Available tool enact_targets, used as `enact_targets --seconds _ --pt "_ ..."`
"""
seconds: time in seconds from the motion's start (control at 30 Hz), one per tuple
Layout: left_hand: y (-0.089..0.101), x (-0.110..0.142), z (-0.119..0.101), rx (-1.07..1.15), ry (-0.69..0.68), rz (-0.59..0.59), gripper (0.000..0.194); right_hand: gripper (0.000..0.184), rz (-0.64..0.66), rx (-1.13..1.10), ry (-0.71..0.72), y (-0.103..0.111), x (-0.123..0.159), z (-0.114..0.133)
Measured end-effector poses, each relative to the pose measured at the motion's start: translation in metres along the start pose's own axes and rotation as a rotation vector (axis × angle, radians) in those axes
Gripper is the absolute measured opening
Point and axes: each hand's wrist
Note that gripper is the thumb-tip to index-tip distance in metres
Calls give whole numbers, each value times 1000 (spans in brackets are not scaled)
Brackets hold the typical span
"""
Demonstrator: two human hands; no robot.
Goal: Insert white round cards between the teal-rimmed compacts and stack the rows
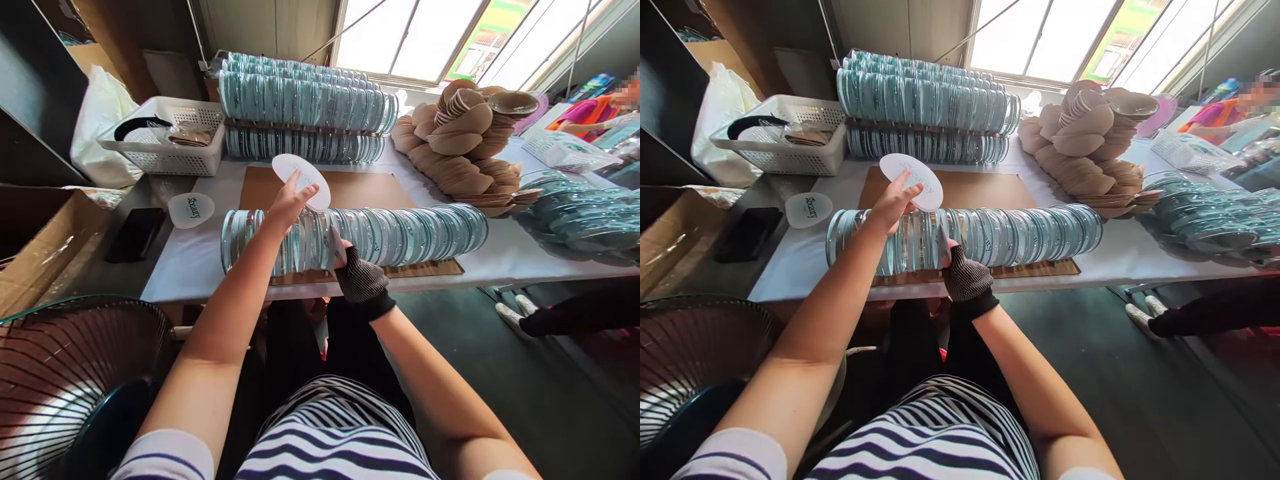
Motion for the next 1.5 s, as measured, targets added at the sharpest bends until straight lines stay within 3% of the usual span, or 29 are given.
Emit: enact_targets --seconds 0.1,0.23,0.57,0.67,0.77,0.83,0.87,0.93,1.03,1.1,1.2,1.3,1.37,1.5 --pt "-1 -2 2 -6 -15 -20 82 40 -55 -20 -69 -15 -9 -1" --pt "-1 -1 -1 -6 16 -17 79 31 -145 -79 -121 -15 -8 -9" --pt "-2 5 -6 1 24 15 76 24 130 -12 3 -3 -35 4" --pt "-3 6 -7 9 19 20 76 34 216 -441 -69 -4 -31 1" --pt "-4 6 -6 -1 6 20 76 62 495 -1060 -134 -10 -28 -3" --pt "-5 3 -2 -11 -6 -3 77 60 651 -1234 -127 -9 -29 -6" --pt "-5 1 0 -14 -21 -22 77 54 657 -1231 -111 -7 -32 -8" --pt "-6 -4 6 -5 -72 -63 75 40 454 -1140 -66 2 -44 -14" --pt "-7 -6 11 37 -155 -80 71 37 -138 -953 5 19 -76 -22" --pt "-8 2 8 52 -189 -45 68 41 -349 -798 54 27 -98 -22" --pt "-6 24 -2 -10 -273 -41 70 57 -365 -524 197 34 -107 -12" --pt "0 43 -8 -142 -390 -142 85 60 -465 -365 299 38 -88 5" --pt "2 50 -7 -184 -419 -206 95 56 -494 -379 310 38 -74 17" --pt "-4 56 3 -109 -403 -226 103 47 -329 -567 201 36 -77 33"
Point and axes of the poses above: each hand's wrist, its own x-axis away from the middle knuckle, its own y-axis out of the back of the hand, z = x × y, and after that the axes turned 2 degrees about -x, right-handed
